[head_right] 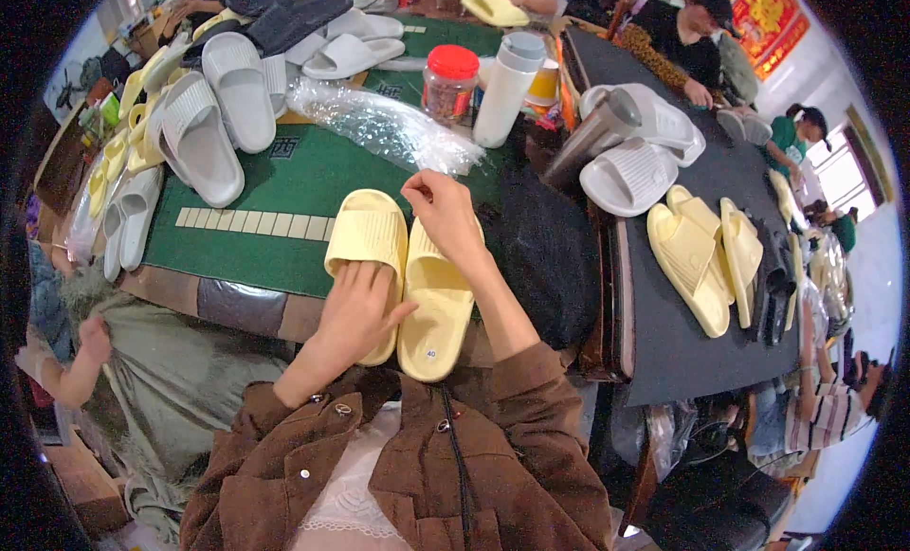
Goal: The person is cleaning and inspecting slippers during the manufacturing process.
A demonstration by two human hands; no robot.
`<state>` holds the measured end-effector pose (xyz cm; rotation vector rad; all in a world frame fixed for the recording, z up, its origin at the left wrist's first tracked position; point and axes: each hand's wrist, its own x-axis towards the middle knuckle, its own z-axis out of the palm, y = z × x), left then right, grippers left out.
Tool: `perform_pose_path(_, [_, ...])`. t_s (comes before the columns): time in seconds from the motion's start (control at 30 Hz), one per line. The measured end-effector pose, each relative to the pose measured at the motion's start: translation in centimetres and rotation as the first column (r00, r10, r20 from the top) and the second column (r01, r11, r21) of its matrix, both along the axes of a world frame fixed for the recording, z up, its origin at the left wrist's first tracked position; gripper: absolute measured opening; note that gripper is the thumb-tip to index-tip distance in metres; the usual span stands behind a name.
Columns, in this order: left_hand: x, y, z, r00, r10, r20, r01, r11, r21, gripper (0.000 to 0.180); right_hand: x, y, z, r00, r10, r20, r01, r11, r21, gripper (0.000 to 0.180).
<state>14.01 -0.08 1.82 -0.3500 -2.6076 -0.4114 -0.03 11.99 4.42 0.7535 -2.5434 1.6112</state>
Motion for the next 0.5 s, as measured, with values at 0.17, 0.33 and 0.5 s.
perform_pose_path(0.17, [0.7,-1.5,5.0,0.989,-0.063,0.137,0.026,0.966,0.258,0.026,1.4,0.6,-0.6,0.997,0.044,0.064,-0.031,0.981,-0.19,0.012])
perform_pose_path(0.33, [-7.1,-3.2,4.5,0.993,-0.043,-0.111,0.089,0.885,0.457,0.015,1.6,0.8,-1.3,0.947,0.239,0.214,-0.131,0.898,-0.42,0.01])
perform_pose_path(0.5, [-10.7,-2.8,3.1,0.937,-0.311,0.157,0.17,0.803,0.571,0.014,1.4,1.2,-1.8,0.94,0.199,0.277,-0.02,0.842,-0.538,0.01])
